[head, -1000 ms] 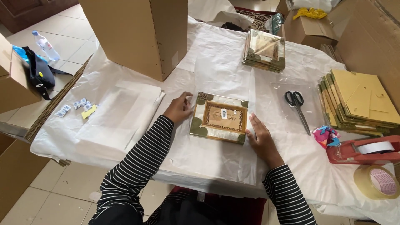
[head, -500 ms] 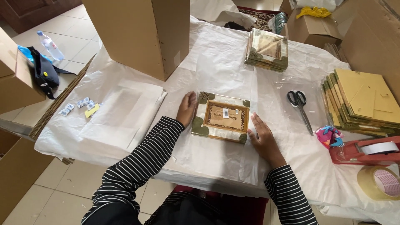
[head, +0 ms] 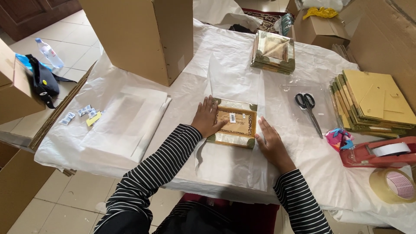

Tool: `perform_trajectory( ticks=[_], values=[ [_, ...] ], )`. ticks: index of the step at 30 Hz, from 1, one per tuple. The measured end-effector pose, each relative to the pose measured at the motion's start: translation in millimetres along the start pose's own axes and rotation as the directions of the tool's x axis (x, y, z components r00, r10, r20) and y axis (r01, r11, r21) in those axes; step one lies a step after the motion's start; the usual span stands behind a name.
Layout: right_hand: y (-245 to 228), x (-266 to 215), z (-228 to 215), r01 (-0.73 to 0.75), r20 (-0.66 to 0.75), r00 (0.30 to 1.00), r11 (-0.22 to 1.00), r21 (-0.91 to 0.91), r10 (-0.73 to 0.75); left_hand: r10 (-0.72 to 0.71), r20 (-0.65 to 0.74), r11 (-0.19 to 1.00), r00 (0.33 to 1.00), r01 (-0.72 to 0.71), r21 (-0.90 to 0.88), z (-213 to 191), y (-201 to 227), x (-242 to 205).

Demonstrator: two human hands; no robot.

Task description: Wrapping a picture frame in protective paper and placing it into a shipping box.

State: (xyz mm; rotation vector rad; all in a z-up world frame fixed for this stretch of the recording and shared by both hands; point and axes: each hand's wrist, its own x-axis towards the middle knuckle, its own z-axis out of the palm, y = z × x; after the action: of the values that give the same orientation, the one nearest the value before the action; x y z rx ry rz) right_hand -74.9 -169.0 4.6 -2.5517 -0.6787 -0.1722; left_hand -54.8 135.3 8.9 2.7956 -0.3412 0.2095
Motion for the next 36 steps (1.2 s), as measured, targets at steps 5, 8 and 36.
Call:
perform_trajectory(
  ticks=[5,8,36],
  values=[
    [0.4,2.1,-1.1,-0.013,0.024,1.0,1.0,-0.003,0.013,-0.076,0.041,0.993,0.996,0.072,0.093,-10.2,25.6,6.5],
    [1.4,2.6,-1.3,0.015,0.001,1.0,1.0,-0.014,-0.015,-0.12,0.054,0.991,0.991,0.117,0.066,-14.7,43.1,6.1],
    [-51.4,-40.2,-10.6,0.065,0.118,0.993,0.944,-0.324,-0.027,0.129,0.183,0.973,0.975,-0.16,0.166,-6.5,36.6,0.5]
  ],
)
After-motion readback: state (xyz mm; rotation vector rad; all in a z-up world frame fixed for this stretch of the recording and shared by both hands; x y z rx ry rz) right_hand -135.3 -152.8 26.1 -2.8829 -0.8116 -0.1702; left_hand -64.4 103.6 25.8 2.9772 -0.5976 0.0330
